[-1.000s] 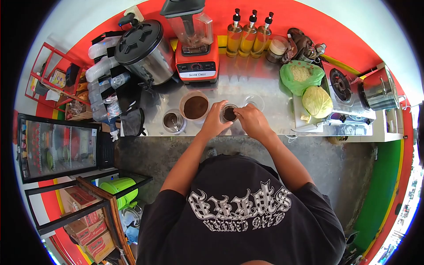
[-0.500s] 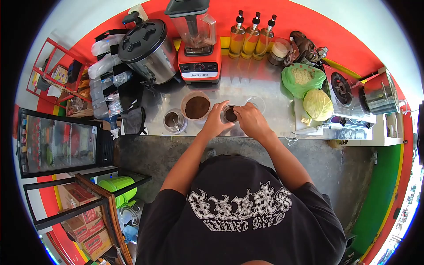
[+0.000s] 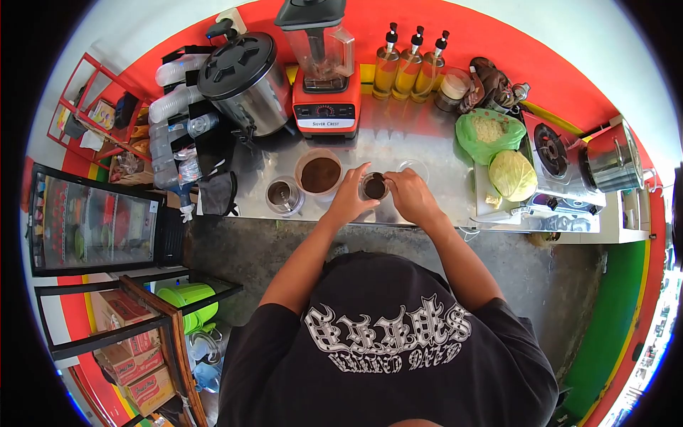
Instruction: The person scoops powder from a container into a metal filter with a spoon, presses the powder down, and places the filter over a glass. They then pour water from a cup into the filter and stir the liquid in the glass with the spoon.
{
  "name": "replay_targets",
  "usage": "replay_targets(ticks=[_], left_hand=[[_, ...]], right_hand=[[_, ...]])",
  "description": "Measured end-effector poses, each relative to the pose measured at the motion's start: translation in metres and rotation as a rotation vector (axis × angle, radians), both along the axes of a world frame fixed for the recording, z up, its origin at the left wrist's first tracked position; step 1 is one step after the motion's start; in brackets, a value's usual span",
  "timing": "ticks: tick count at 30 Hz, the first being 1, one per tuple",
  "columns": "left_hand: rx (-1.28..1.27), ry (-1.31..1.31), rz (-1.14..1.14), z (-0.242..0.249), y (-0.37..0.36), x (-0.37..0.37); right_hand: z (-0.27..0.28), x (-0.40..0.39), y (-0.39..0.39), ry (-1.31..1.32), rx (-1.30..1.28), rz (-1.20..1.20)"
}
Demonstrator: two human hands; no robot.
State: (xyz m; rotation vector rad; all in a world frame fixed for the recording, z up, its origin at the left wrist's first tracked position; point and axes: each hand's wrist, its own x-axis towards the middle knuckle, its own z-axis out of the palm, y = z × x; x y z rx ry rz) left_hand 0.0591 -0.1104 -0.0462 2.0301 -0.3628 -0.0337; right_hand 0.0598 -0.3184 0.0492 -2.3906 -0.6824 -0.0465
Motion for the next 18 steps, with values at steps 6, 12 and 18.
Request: replay_targets(ticks=[6,12,18], left_hand=[[-0.026,0.073,-0.029,0.003,0.001,0.005],[-0.019,-0.064,-0.052,0.002,0.0,0.002],[0.0,0.089,-0.023,0.0,-0.001,0.003]], right_hand=[[0.002,-0.005,-0.004,0.009,-0.003,0.22],[-0.002,0.001,-0.011,-0.006,-0.009,0.117],[-0.001,0.0,-0.004,-0.036,0.058,0.145]])
